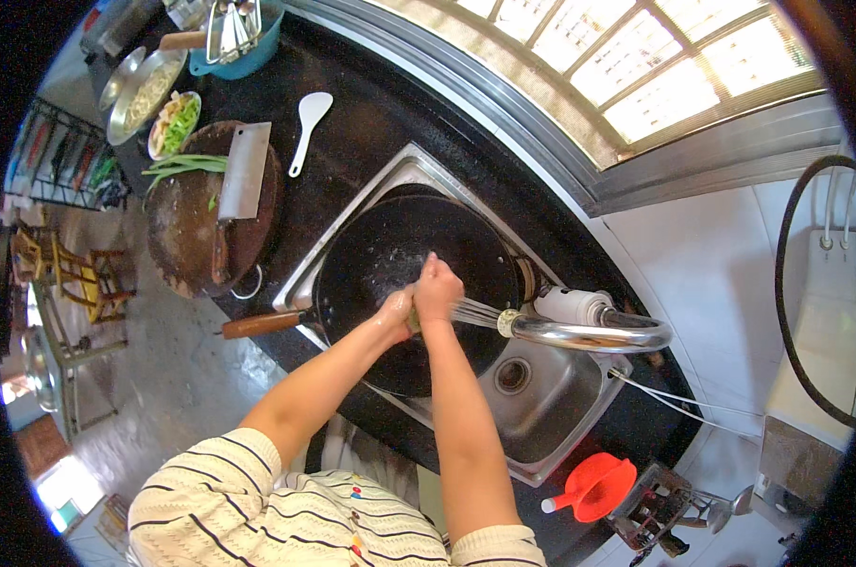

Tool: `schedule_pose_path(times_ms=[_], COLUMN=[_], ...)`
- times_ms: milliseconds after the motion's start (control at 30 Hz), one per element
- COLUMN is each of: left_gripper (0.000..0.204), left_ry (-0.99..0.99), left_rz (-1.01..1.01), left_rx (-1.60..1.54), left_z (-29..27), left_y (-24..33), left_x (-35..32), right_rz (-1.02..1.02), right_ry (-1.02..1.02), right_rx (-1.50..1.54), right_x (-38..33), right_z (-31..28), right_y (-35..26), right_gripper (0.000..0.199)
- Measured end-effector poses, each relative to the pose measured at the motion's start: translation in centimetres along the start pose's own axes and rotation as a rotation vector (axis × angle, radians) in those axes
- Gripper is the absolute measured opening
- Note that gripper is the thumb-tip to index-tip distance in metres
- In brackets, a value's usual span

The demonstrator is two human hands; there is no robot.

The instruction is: The person washes a wok with a sponge and water at the sink, then places it on the stove. They add pieces of meat from a bowl into the wok using a spatula and stir the contents. The person also rinses the bowl with water from the tap.

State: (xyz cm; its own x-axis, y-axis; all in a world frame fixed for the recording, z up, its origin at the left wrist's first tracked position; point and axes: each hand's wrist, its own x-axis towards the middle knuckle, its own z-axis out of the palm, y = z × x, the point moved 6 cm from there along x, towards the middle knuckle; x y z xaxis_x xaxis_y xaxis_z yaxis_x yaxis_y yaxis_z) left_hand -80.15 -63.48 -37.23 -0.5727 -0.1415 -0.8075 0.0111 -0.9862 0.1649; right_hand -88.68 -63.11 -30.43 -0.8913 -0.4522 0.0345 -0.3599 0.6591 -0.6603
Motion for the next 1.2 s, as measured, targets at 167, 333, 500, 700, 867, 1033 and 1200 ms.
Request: schedule_pose_path(times_ms=[167, 333, 500, 700, 867, 1033, 1200], left_gripper=[0.030, 0.046, 0.054, 0.071, 0.045, 0.025, 0.011], left_ry=[0.096, 0.273, 0.131, 0.126, 0.114, -0.182, -0.145], left_rz=[0.522, 1.008, 0.453, 0.198, -0.021, 0.030, 0.022], left_rx=[0.688, 1.454, 1.388, 0.351, 0.297, 0.012, 0.026], left_z=[-3.0, -4.6, -5.5, -2.5, -3.5, -4.6, -1.7], left_y=[6.2, 6.1, 3.6, 4.2, 2.7, 0.0, -0.1], left_x=[-1.6, -1.8, 0.8, 0.9, 4.9, 6.7, 1.6], right_rz=[0.102, -0.130, -0.135, -0.318, -0.275, -0.312, -0.028], right_ry=[-0.018, -0.218, -0.472, -0.295, -0.193, 0.029, 0.064], right_rx=[-0.059, -0.378, -0.378, 0.316, 0.171, 0.021, 0.016], right_x=[-0.8, -4.9, -3.4, -4.4, -6.8, -5.9, -4.0], right_z=[0.7, 4.7, 1.8, -0.5, -1.2, 0.0, 0.1], right_y=[5.8, 8.5, 6.5, 1.1, -4.0, -2.8, 0.6], right_gripper=[0.031, 0.031, 0.033, 0.004, 0.026, 0.040, 0.044])
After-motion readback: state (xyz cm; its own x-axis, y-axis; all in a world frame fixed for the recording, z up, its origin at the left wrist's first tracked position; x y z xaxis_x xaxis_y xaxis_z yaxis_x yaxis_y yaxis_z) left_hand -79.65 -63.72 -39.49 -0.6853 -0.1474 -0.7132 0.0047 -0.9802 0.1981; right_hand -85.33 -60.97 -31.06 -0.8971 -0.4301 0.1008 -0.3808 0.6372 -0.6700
